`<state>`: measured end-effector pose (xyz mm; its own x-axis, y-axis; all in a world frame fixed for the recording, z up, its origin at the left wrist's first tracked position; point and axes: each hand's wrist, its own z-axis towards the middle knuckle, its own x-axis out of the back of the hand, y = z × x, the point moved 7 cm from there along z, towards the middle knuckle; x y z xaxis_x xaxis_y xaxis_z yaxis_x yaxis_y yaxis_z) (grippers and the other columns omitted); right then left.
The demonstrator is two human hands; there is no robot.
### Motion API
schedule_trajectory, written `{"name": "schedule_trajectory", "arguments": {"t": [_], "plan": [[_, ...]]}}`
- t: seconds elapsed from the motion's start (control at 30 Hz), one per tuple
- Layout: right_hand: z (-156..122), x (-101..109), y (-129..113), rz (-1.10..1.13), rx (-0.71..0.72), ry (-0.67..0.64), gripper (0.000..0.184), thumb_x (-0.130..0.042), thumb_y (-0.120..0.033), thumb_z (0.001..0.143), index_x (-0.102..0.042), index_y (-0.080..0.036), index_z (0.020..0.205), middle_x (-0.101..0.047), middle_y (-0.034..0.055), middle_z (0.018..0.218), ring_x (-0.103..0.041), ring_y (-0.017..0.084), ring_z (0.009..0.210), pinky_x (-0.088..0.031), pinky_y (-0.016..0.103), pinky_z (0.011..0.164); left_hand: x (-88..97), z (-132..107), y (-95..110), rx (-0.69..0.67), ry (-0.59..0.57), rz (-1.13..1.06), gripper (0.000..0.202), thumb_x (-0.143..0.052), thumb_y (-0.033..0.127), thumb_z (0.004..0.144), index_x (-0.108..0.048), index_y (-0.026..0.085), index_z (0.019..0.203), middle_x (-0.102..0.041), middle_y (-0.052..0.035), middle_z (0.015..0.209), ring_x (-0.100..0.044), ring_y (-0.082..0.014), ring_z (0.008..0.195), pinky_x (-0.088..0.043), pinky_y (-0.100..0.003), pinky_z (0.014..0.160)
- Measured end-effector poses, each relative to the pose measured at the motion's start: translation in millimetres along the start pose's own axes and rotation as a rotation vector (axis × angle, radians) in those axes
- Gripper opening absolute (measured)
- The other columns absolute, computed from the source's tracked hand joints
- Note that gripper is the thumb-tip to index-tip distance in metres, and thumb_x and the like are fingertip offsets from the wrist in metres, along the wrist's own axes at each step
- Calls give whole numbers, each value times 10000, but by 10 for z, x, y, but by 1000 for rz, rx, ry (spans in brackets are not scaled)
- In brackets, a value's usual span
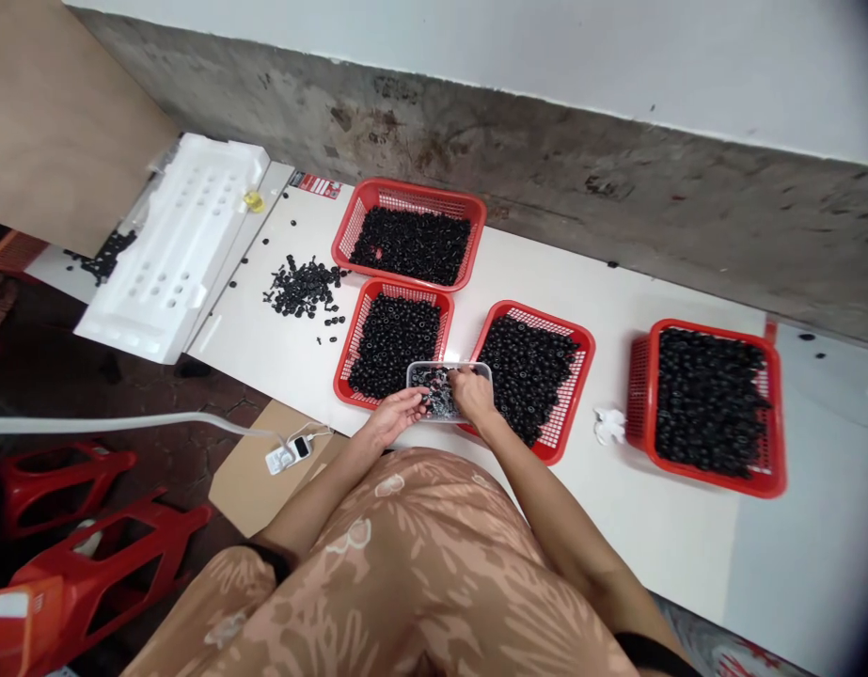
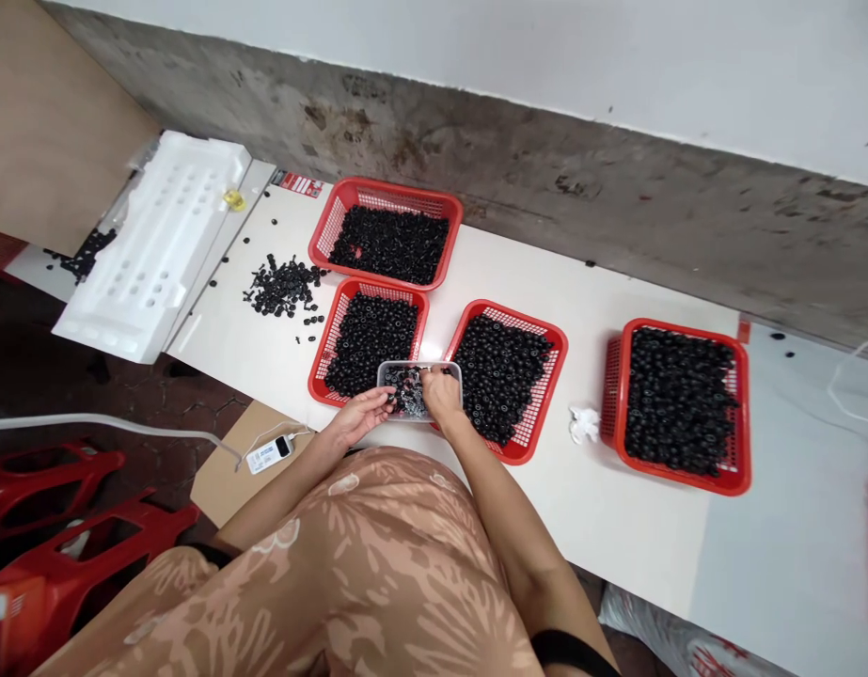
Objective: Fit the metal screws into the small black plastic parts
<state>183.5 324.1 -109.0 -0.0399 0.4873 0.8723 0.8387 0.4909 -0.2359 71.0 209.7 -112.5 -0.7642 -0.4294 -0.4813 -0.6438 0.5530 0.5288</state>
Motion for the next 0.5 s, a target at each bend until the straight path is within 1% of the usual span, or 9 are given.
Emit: {"name": "schedule_trajectory", "arguments": {"t": [0.13,0.2,0.3,0.43,0.5], "plan": [[28,-27,-68,-26,14,-49,371,-302,-130,940,-628,-106,1116,-637,198,1091,-659,232,883,-457,289,720,-42,-32,24,10,-20,-67,289,-759,253,693,-690,134,947,-642,-65,880,-588,-111,751,-479,-226,736],[35,-42,-71,-30,-6,-69,349,-319,-147,942,-617,-81,1112,-656,207,1043,-663,234,888,-460,287,739,-47,-35,26,13,-27,-110,322,-795,258,649,-697,131,929,-643,-68,879,-587,-118,754,-473,-230,736],[53,-50,-63,-23,-44,-80,321,-360,-219,952,-636,-75,1030,-685,198,939,-671,237,879,-457,290,760,-32,-18,5,14,-27,-132,326,-815,262,628,-703,137,908,-645,-65,872,-588,-123,751,-471,-233,736],[24,-9,-42,-11,-70,-48,311,-400,-279,950,-642,-99,1024,-696,178,933,-674,237,868,-450,290,754,-20,9,-14,-2,-15,-152,258,-792,240,665,-696,132,878,-648,-65,903,-591,-110,742,-473,-232,743],[-58,67,-24,39,-81,31,317,-434,-335,943,-646,-119,1036,-705,147,901,-675,230,841,-447,277,729,-35,5,-3,-7,-3,-151,230,-774,230,689,-692,121,874,-649,-71,926,-591,-102,730,-470,-234,738]]}}
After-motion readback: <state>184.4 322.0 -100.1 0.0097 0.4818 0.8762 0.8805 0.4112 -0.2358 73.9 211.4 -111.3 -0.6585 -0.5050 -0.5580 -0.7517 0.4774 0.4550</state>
